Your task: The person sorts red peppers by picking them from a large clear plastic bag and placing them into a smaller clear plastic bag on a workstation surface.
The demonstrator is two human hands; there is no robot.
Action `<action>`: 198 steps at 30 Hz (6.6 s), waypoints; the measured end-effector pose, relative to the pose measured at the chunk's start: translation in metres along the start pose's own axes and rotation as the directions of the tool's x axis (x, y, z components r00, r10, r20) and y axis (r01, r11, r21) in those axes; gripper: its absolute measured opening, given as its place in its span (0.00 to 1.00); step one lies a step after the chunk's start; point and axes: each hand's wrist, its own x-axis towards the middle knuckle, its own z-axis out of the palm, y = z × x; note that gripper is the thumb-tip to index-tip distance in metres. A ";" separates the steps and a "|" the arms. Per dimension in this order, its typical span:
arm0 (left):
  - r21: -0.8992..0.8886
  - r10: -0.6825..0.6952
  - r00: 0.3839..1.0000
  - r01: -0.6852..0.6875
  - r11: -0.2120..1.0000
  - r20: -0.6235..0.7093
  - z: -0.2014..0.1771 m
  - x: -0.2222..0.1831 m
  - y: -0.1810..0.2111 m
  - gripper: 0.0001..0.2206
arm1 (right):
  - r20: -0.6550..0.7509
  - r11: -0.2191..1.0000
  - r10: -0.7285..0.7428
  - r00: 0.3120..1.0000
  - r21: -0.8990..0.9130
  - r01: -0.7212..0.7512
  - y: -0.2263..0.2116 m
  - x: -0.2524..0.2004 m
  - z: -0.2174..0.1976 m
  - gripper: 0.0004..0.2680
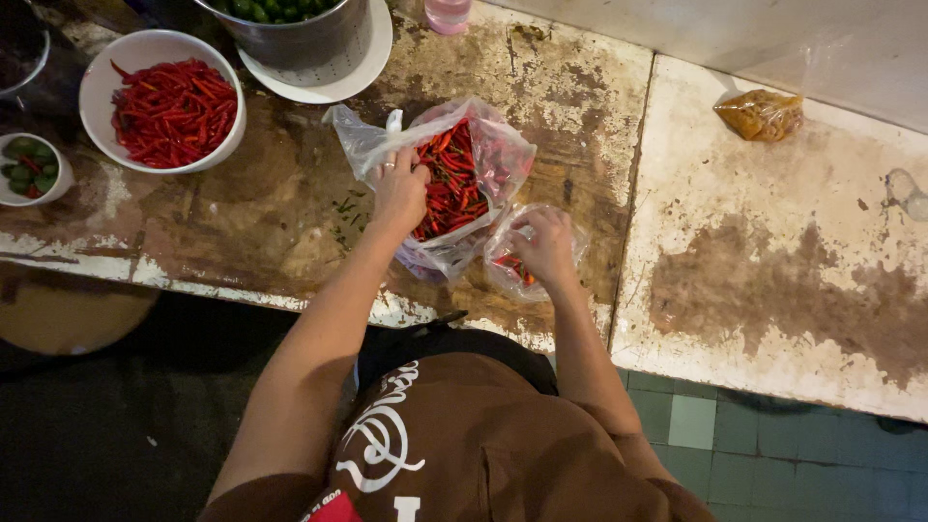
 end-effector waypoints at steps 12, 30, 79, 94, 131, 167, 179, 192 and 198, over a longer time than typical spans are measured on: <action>0.114 0.025 0.999 -0.030 0.993 0.040 -0.033 -0.004 0.026 0.07 | -0.014 0.968 -0.113 0.994 0.226 0.113 -0.064 0.013 0.007 0.04; -0.396 0.113 0.954 -0.221 0.891 -0.278 -0.050 -0.018 0.060 0.08 | 0.163 0.495 0.266 0.950 0.823 -0.280 -0.031 0.030 0.064 0.06; -0.315 -0.553 0.828 0.503 0.805 -0.091 -0.057 -0.086 0.000 0.06 | -0.067 0.970 0.214 0.975 -0.106 -0.220 0.011 0.002 -0.008 0.07; 0.002 -0.640 0.742 0.653 0.758 0.197 -0.064 -0.092 -0.008 0.15 | -0.101 0.956 -0.289 0.952 -0.087 0.281 -0.054 0.127 0.112 0.07; -0.915 -0.492 0.845 0.346 0.206 0.209 -0.025 -0.042 0.001 0.03 | 0.150 0.856 -0.054 0.987 0.516 -0.032 -0.045 0.072 0.056 0.04; -0.051 -0.127 0.979 0.121 0.991 -0.159 -0.014 0.012 0.004 0.05 | -0.118 0.993 -0.093 0.989 0.062 0.100 -0.033 0.040 0.035 0.08; -0.005 -0.040 0.991 0.040 0.999 -0.125 -0.028 -0.005 0.034 0.10 | -0.134 0.969 -0.246 0.960 -0.062 0.240 -0.070 0.078 0.057 0.07; -0.363 -0.211 0.977 0.201 0.910 0.012 -0.029 -0.010 0.041 0.04 | -0.054 0.952 -0.172 0.984 0.248 0.180 -0.028 0.076 0.062 0.06; -0.640 -0.240 0.918 0.392 0.661 0.315 -0.031 -0.011 0.031 0.07 | 0.180 0.920 -0.061 0.982 0.393 -0.015 -0.011 0.075 0.062 0.06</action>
